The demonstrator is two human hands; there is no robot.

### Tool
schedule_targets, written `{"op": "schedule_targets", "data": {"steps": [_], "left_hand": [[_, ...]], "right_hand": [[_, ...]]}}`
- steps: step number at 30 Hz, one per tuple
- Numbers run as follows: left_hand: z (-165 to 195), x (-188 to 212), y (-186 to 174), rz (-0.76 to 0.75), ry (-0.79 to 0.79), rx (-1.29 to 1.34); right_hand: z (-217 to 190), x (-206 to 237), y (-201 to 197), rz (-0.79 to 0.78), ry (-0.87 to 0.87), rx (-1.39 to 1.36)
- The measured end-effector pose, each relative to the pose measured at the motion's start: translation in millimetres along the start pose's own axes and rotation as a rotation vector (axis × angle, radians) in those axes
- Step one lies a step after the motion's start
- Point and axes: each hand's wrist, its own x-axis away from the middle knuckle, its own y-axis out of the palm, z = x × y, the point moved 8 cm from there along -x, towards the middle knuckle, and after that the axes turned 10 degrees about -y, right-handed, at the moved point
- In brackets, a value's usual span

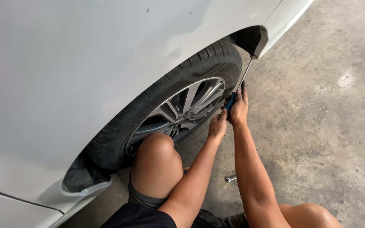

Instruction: The person uses a screwdriver and a socket wrench to remove fasteners from the rear trunk area and wheel well of a white car. They pry and unscrew components, then place the tools and removed parts into the trunk.

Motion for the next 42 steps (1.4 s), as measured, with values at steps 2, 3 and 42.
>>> {"op": "schedule_targets", "data": {"steps": [2, 3, 42], "left_hand": [[-1.9, -3.8, 2.3, 0.003, -0.010, -0.031], [-3.2, -6.7, 3.4, 0.004, -0.016, -0.034], [11.2, -33.3, 0.4, 0.368, 0.376, -0.233]], "right_hand": [[0.1, -3.6, -1.8, 0.004, -0.013, -0.021], [0.2, -5.2, -2.1, 0.003, -0.018, -0.025], [30.0, -3.3, -11.3, -0.123, 0.213, -0.109]]}}
